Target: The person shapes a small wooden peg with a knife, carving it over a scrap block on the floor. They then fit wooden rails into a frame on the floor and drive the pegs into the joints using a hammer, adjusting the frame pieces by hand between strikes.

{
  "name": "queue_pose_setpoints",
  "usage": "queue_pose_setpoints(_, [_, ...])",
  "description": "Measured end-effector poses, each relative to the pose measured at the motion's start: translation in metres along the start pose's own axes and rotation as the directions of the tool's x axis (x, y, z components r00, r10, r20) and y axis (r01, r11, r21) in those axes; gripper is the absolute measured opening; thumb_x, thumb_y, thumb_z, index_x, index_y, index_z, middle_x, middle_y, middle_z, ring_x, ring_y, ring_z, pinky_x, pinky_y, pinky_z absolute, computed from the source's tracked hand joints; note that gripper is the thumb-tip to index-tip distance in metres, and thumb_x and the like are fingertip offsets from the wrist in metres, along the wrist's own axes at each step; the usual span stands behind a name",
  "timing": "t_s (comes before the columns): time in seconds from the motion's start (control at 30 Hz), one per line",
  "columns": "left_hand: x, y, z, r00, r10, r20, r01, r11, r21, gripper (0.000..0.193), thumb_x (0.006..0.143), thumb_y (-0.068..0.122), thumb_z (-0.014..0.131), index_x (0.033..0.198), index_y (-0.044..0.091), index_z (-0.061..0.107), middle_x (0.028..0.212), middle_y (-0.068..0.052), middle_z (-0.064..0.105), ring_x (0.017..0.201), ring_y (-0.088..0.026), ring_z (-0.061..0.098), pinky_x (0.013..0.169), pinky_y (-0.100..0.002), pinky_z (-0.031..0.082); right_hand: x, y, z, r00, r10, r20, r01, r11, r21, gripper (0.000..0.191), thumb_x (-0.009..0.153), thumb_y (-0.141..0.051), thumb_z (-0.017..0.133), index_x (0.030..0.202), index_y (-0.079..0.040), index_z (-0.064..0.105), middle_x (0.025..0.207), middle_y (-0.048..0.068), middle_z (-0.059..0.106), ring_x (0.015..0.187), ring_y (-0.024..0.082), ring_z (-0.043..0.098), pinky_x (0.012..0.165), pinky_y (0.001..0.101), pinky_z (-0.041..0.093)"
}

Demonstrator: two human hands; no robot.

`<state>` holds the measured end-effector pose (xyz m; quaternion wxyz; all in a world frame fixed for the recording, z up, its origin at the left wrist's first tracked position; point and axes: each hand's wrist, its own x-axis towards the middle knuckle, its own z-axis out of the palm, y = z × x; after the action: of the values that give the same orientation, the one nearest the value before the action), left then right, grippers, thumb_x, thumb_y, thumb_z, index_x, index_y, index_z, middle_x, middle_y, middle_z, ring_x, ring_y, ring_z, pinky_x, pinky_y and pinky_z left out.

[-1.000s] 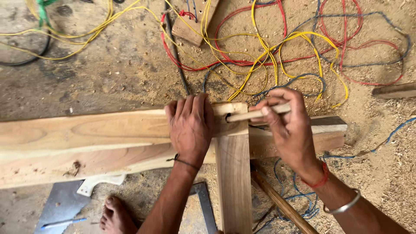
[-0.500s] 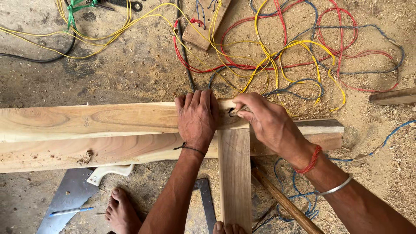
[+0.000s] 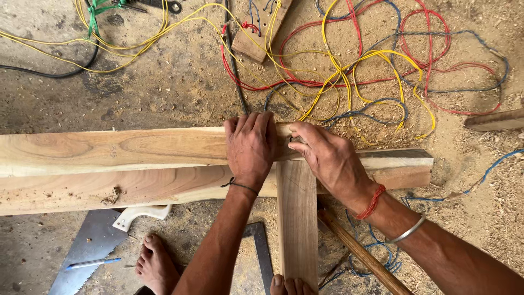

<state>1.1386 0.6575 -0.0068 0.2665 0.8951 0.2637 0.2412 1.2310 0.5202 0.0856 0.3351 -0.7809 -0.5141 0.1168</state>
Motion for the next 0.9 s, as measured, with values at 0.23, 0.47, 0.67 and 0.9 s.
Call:
queue_pose_setpoints(0.23, [-0.005,0.013,-0.009,0.948,0.048,0.314,0.211,0.643,-0.737,0.039,0.09,-0.001,0.066,0.128,0.003,0.062,0.122,-0.015,0.07,0.115,-0.029,0.069,0.101,-0.038,0.057,0.007,0.014,-0.011,0.992,-0.086,0.094,0.083,0.996,0.036,0.053,0.089,-0.015,0.076,0.137,-0.002,0.056,0.121,0.022,0.073,0.102,0.031,0.075,0.081,0.0363,0.062])
queue_pose_setpoints(0.47, [0.01,0.019,-0.032,0.909,0.238,0.342,0.122,0.632,-0.765,0.045,0.084,0.005,0.081,0.124,-0.002,0.063,0.112,-0.017,0.068,0.101,-0.03,0.067,0.088,-0.037,0.055,-0.053,0.065,-0.046,0.873,0.486,0.034,-0.487,0.873,0.035,0.035,0.111,-0.029,0.051,0.139,-0.009,0.059,0.113,0.012,0.078,0.087,0.019,0.076,0.071,0.0358,0.059])
queue_pose_setpoints(0.67, [0.027,0.023,-0.026,0.894,0.29,0.341,-0.04,0.811,-0.583,0.024,0.085,0.011,0.082,0.098,0.0,0.065,0.092,-0.015,0.066,0.079,-0.03,0.067,0.073,-0.041,0.053,-0.146,0.102,0.001,0.772,0.388,0.503,-0.417,0.907,-0.06,0.041,0.104,-0.043,0.058,0.097,-0.004,0.069,0.073,0.006,0.07,0.063,0.014,0.068,0.057,0.0307,0.056])
queue_pose_setpoints(0.9, [0.034,0.01,-0.023,0.838,0.413,0.358,-0.119,0.777,-0.618,0.015,0.09,0.01,0.079,0.099,0.004,0.069,0.089,-0.013,0.07,0.079,-0.03,0.07,0.072,-0.041,0.055,-0.217,0.083,0.043,0.019,0.613,0.79,-0.968,-0.185,0.167,0.037,0.102,-0.037,0.055,0.108,-0.002,0.063,0.078,0.014,0.075,0.053,0.019,0.064,0.047,0.0341,0.056])
